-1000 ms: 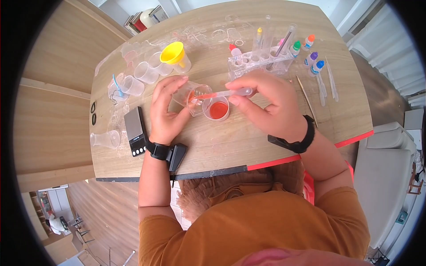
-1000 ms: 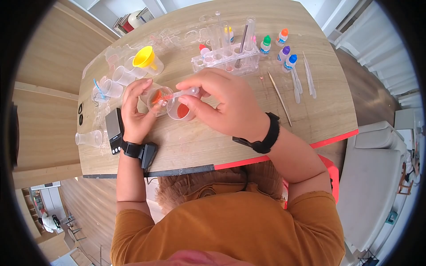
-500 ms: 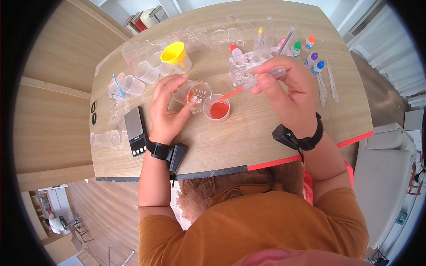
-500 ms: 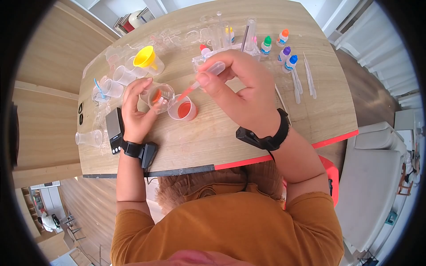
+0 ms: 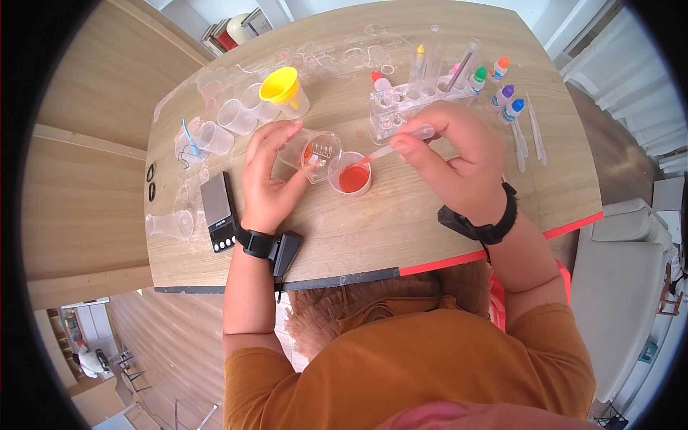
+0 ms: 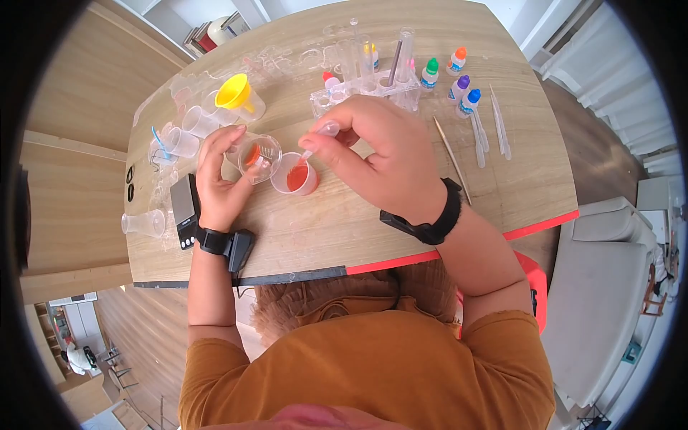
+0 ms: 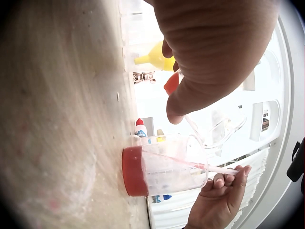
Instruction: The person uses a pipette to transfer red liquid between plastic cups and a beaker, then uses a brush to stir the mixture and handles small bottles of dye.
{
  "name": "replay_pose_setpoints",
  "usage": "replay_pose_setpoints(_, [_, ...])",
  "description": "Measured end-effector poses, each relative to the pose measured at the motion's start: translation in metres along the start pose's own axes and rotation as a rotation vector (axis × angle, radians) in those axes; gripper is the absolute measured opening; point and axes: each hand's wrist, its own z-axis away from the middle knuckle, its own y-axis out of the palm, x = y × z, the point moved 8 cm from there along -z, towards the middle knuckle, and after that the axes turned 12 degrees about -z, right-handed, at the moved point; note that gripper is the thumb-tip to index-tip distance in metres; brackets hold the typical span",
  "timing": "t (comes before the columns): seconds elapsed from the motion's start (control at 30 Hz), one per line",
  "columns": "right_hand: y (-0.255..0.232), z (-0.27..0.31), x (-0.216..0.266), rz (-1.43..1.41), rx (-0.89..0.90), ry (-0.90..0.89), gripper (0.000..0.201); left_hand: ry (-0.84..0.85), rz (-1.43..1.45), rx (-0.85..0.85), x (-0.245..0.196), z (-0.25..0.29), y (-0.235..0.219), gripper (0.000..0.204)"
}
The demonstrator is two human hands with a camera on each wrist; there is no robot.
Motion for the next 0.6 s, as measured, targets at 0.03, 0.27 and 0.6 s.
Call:
replay_pose_setpoints(0.03, [0.001,0.001,-0.001,0.000,0.000,0.000,0.016,0.003,0.002,0.000,0.000,0.000,0.000,0.062])
replay_pose_setpoints(0.27, [0.002,0.004,-0.009,-0.059,-0.006,0.057,0.017,0.006,0.006,0.009,-0.001,0.000,0.000,0.062])
replay_pose_setpoints(0.6, [-0.008,0.005,-0.003,-0.138,-0.028,0.003,0.011,0.000,0.005,0.006,-0.002,-0.001,0.000,0.063])
